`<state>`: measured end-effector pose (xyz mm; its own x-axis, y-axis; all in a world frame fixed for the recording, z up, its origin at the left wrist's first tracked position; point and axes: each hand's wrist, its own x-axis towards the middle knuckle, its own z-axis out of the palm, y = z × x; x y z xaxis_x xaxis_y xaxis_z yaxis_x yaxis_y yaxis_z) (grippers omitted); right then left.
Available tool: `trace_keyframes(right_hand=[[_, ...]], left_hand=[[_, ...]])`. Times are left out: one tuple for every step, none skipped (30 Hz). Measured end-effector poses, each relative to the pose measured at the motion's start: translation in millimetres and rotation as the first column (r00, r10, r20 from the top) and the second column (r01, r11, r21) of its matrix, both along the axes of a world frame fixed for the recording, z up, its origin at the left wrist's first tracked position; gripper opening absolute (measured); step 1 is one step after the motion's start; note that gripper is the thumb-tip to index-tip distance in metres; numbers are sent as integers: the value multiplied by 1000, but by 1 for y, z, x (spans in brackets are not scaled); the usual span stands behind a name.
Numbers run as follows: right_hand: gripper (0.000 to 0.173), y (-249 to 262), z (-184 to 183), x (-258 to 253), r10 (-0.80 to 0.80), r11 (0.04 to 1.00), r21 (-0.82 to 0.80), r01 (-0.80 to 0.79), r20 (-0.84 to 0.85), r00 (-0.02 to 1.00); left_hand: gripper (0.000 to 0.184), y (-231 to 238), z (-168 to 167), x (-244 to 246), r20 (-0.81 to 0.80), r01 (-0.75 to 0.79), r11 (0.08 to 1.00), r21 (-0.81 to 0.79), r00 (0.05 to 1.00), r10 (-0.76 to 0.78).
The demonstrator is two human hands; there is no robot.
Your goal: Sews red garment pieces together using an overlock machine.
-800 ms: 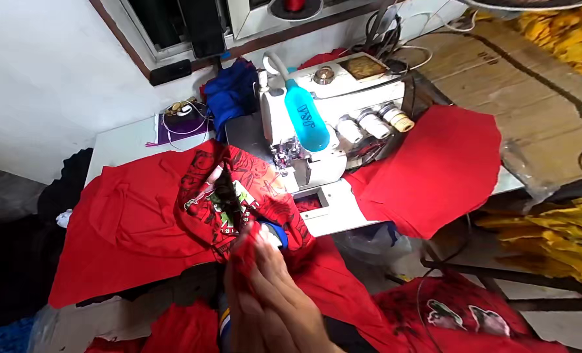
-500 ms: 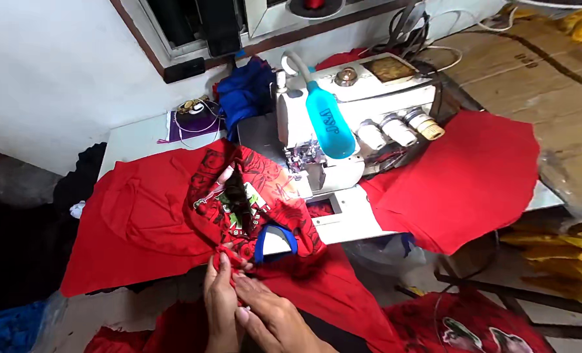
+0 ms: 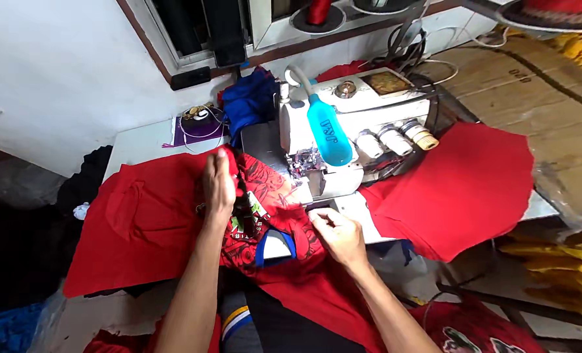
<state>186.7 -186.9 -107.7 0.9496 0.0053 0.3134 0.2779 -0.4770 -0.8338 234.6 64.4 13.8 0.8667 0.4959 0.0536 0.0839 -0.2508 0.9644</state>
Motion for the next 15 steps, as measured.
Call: trace_keyframes(right_hand=[[23,0,1,1,-4,1000,-5,4,6,1000],[23,0,2,1,-2,1000,-2,2,-3,1000],[23,-1,3,2,-1,1000,8,1,-22,1000],[23,-1,4,2,-1,1000,21,2,-47,999],[23,-2,4,2,-2,999,32,4,-69,998],[23,-3,5,1,-2,999,39,6,-86,996],[22,-3,5,1,-4,999,43,8,-99,995],[22,-3,5,1,-4,999,51,9,-112,994],[21,-3,6,1,-3,999,54,9,-117,993],[21,-3,6,1,-3,998,54,9,-115,993],[21,-2,6,1,-1,999,52,7,-110,994],[20,-2,6,1,2,998,58,4,-104,995],[18,-3,6,0,12,997,75,-4,-104,995],[16,-4,6,-2,25,995,97,-15,-107,994],[16,-6,6,-3,43,993,111,-30,-114,993]], left_hand=[[43,-7,10,16,-46,46,998,32,998,-45],[39,-15,20,31,-73,86,996,30,994,-83],[35,-23,29,44,-80,120,993,8,990,-119],[29,-30,36,55,-83,166,986,-24,982,-168],[27,-35,40,65,-113,221,975,-12,969,-221],[29,-38,40,75,-166,277,956,97,951,-259],[33,-38,36,84,-229,322,906,274,937,-264],[41,-38,31,89,-284,365,836,411,922,-263],[47,-37,23,90,-296,395,773,496,914,-277],[52,-36,14,89,-280,410,723,556,911,-302],[58,-33,7,88,-263,425,696,579,905,-334],[64,-29,2,87,-224,425,705,568,904,-365],[70,-25,-2,86,-166,416,740,529,905,-391],[76,-20,-2,81,-133,422,774,473,902,-411],[79,-17,3,74,-117,425,794,435,901,-418]])
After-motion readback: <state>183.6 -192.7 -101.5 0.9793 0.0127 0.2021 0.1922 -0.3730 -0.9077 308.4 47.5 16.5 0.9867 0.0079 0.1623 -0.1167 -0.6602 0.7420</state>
